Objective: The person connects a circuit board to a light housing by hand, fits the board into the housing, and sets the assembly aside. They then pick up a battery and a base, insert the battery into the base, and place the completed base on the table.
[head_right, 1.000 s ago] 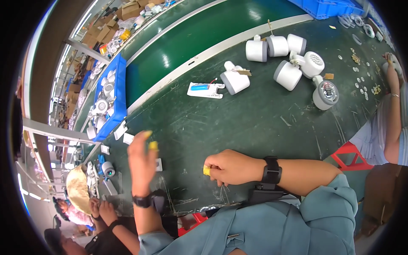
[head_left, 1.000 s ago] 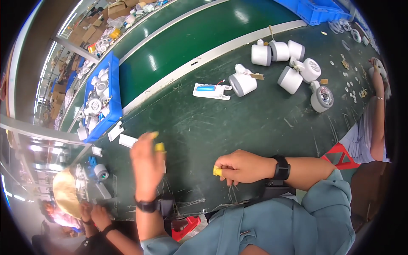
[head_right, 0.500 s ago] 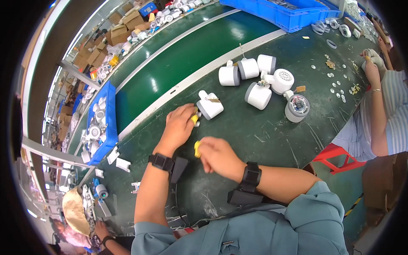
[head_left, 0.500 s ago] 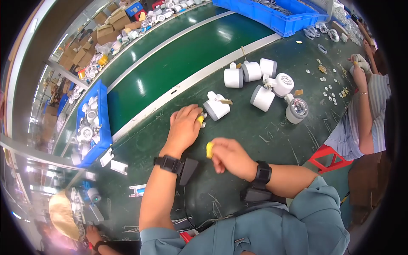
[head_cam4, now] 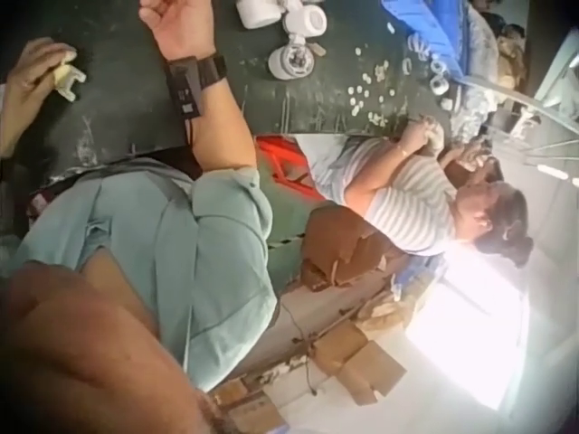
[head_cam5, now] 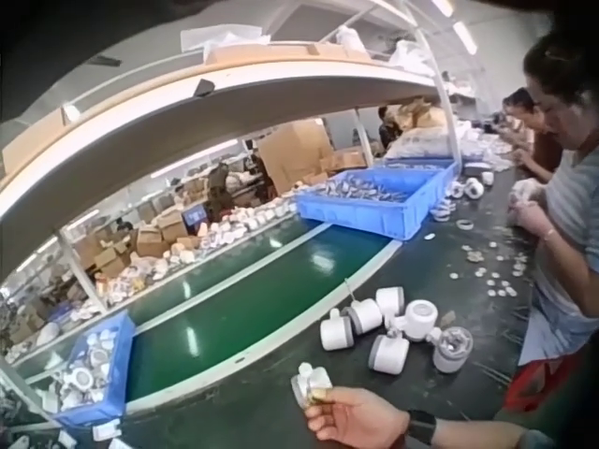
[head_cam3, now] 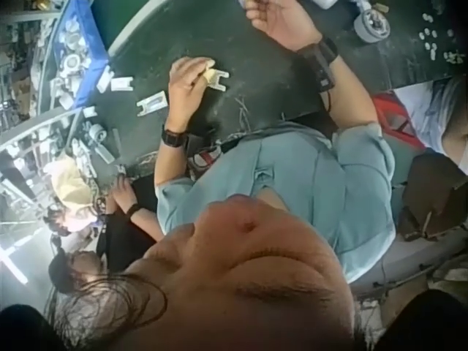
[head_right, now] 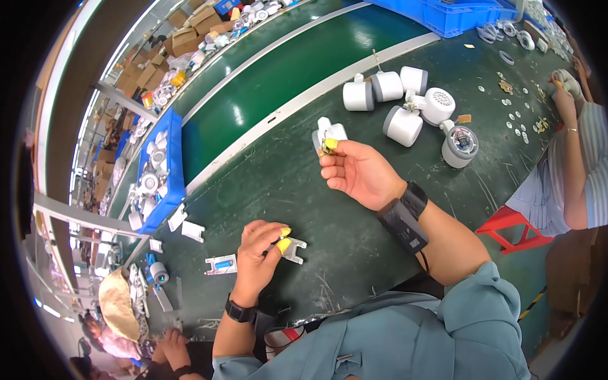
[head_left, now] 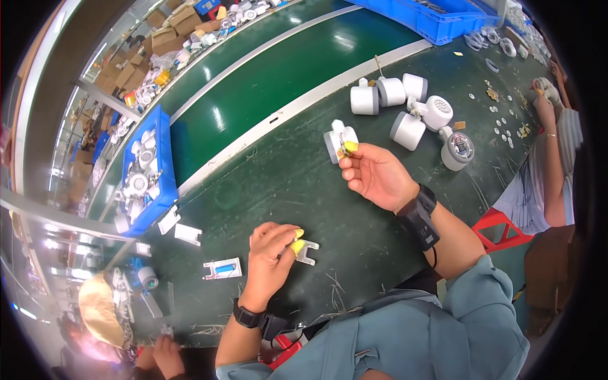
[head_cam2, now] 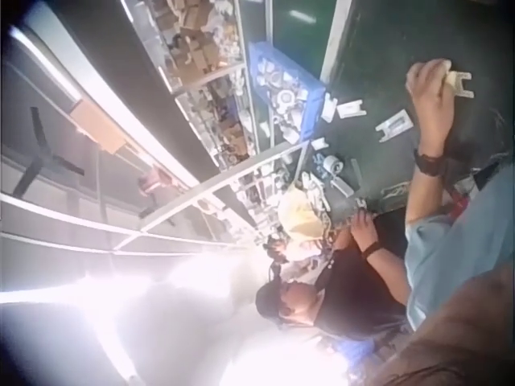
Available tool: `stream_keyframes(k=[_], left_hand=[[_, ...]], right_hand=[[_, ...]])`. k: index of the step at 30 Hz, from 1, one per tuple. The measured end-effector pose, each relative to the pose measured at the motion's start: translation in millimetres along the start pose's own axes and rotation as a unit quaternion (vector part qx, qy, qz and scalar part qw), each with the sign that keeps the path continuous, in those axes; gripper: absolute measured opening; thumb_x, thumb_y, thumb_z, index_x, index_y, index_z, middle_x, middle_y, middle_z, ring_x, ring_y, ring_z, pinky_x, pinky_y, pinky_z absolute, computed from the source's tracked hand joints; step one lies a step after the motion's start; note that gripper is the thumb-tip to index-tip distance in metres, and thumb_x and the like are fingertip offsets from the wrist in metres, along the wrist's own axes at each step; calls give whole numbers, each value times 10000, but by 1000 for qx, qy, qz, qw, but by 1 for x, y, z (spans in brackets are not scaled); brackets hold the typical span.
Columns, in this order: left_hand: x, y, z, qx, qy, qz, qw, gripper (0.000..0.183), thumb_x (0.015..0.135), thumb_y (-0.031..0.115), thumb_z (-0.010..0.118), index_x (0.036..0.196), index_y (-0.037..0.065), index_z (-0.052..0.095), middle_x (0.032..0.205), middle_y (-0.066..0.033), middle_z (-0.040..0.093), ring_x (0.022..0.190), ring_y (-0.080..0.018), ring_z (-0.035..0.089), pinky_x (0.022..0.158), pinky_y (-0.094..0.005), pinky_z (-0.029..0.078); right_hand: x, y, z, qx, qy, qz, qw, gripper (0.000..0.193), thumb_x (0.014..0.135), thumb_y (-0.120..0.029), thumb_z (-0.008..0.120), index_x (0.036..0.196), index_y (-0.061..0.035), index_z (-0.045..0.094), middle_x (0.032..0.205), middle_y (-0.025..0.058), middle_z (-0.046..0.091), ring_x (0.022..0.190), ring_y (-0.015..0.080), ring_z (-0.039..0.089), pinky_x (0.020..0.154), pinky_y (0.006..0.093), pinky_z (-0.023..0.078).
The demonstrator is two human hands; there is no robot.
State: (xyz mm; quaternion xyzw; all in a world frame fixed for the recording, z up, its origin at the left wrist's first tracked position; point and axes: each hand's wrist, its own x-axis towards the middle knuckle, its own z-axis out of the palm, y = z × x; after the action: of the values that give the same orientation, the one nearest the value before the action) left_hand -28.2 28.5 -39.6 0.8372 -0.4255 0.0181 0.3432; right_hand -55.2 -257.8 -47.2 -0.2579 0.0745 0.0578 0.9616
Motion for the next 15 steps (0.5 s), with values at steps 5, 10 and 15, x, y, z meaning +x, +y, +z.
stream_keyframes(k=[5,10,15], left_hand=[[-13,2,1,-184,-19,-91,979,241,867,-33,640,1091,40,692,1003,-90,702,884,-207,646,803,-294,507],[-16,2,4,-242,-31,-101,964,234,891,-46,618,1108,22,676,973,-85,711,842,-155,668,766,-262,526],[-31,-8,12,-337,-43,-219,915,267,895,-61,610,1147,20,639,947,-46,706,792,-66,639,739,-231,528]], right_hand=[[-23,36,23,-225,16,82,971,222,996,-224,531,1056,-14,565,886,104,672,718,184,700,630,281,583],[-39,81,25,-383,-49,129,913,180,1008,-99,431,1110,12,530,914,102,663,734,143,672,645,271,566],[-40,84,33,-464,-75,123,874,156,998,-67,450,1104,23,521,914,99,657,732,126,662,642,256,552]])
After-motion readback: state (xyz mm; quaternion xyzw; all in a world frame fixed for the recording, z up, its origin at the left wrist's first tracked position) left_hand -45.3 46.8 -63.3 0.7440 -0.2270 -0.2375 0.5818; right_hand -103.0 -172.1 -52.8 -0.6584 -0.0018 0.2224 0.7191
